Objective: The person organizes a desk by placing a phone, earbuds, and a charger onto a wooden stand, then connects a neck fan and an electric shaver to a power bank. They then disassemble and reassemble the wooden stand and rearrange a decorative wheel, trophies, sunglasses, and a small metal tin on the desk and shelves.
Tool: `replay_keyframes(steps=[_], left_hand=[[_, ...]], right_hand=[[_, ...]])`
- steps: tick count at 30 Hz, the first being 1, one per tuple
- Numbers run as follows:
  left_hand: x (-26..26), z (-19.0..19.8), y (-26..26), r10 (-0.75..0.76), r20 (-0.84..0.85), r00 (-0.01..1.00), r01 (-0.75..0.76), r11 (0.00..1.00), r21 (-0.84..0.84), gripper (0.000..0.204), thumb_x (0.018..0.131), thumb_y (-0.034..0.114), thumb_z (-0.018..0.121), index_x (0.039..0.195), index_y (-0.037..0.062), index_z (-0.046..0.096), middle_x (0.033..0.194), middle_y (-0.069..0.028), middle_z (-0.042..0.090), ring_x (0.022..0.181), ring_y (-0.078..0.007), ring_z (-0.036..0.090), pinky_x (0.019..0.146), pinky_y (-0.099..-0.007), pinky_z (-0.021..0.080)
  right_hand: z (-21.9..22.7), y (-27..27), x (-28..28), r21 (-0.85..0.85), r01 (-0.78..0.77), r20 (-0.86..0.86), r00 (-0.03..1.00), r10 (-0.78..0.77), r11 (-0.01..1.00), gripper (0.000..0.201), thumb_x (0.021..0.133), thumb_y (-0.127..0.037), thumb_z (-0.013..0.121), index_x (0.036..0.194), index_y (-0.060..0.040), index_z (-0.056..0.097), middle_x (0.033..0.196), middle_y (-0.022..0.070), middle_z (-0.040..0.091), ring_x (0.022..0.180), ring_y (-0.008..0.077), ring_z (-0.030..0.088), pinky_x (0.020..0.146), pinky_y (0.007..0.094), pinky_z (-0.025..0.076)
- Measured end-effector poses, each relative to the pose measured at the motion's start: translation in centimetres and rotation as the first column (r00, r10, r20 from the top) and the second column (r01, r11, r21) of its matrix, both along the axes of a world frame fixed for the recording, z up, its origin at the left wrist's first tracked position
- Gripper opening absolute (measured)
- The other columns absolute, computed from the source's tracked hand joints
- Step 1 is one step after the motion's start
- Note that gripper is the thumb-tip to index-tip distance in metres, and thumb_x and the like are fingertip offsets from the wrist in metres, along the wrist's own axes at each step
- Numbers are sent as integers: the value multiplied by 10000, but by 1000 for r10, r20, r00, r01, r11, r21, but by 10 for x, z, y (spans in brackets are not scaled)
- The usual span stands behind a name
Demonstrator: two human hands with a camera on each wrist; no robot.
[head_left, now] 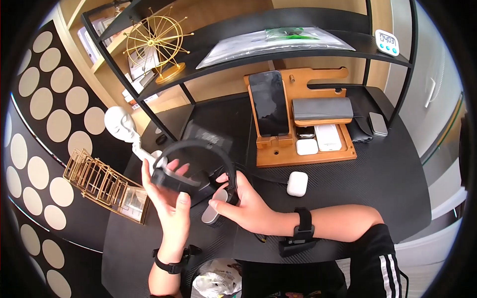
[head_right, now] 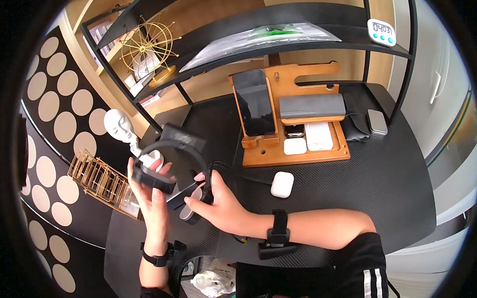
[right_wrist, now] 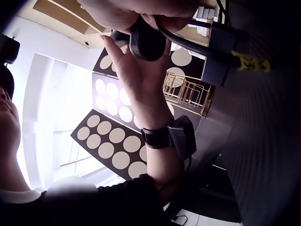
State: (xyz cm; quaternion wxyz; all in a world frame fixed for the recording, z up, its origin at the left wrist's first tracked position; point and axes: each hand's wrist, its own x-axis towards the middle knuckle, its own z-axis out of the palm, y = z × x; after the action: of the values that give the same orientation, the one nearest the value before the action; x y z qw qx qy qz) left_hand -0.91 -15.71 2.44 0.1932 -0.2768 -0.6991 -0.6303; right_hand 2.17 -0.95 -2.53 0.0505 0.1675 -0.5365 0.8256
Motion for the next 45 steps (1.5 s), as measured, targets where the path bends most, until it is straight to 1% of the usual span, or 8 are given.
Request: replay_keyframes(steps=[7,11,22,35,37,38,41,45], left_hand=[[7,7,-3,-110,222,969,79,986,146,572,900,185,561,1371,51,266,888,-104,564,808,-199,602,770,-370,520],[8,23,-11,-343,386,856,216,917,334,466,879,140,545,1285,18,352,645,-47,476,452,-134,489,468,-282,476],[2,33,-37,-875,367,315,79,409,909,427,967,307,420,1250,-12,420,832,-120,518,593,-164,560,603,-370,563],[-3,28,-38,-849,412,330,162,481,861,379,951,274,442,1222,9,462,925,-176,550,712,-252,618,629,-403,580],[-2,27,-32,-719,505,478,216,653,726,386,939,239,477,1256,25,429,928,-166,550,737,-248,618,597,-377,573],[0,26,-29,-719,505,477,216,653,726,386,939,239,477,1256,25,429,928,-166,550,737,-248,618,597,-377,573],[5,28,-20,-451,529,719,270,882,385,531,836,-2,593,1316,37,370,976,-145,563,926,-255,601,832,-391,518],[2,24,-23,-487,497,718,318,865,388,581,801,-99,558,1328,22,344,1085,-160,566,1115,-292,537,985,-410,408]], right_hand=[[8,4,0,48,102,-116,989,-96,994,452,836,-63,655,1188,-20,376,888,32,526,858,73,517,764,237,437],[5,10,-2,45,183,-151,973,-174,982,395,831,-48,642,1153,-22,416,853,14,534,845,62,515,787,230,419],[7,22,-1,-296,-166,323,909,262,941,347,844,-205,500,1158,-60,482,663,63,552,501,78,504,437,204,370],[-4,19,-4,-325,-173,302,913,275,930,355,844,-188,490,1174,-61,462,647,58,547,471,71,463,415,199,341],[-1,14,1,-256,-47,276,954,120,965,330,856,-134,544,1162,-59,446,696,-11,514,478,27,363,393,193,232],[3,17,2,-210,-49,239,966,100,976,345,863,-78,558,1183,-46,435,738,-24,513,576,22,425,475,180,313],[3,10,2,-128,78,106,992,-64,989,345,877,-52,555,1195,-30,423,770,-17,518,658,26,467,591,181,380],[-8,3,-3,-104,144,-10,989,-146,984,306,870,-34,573,1135,-22,420,842,11,533,801,53,503,747,215,421]])
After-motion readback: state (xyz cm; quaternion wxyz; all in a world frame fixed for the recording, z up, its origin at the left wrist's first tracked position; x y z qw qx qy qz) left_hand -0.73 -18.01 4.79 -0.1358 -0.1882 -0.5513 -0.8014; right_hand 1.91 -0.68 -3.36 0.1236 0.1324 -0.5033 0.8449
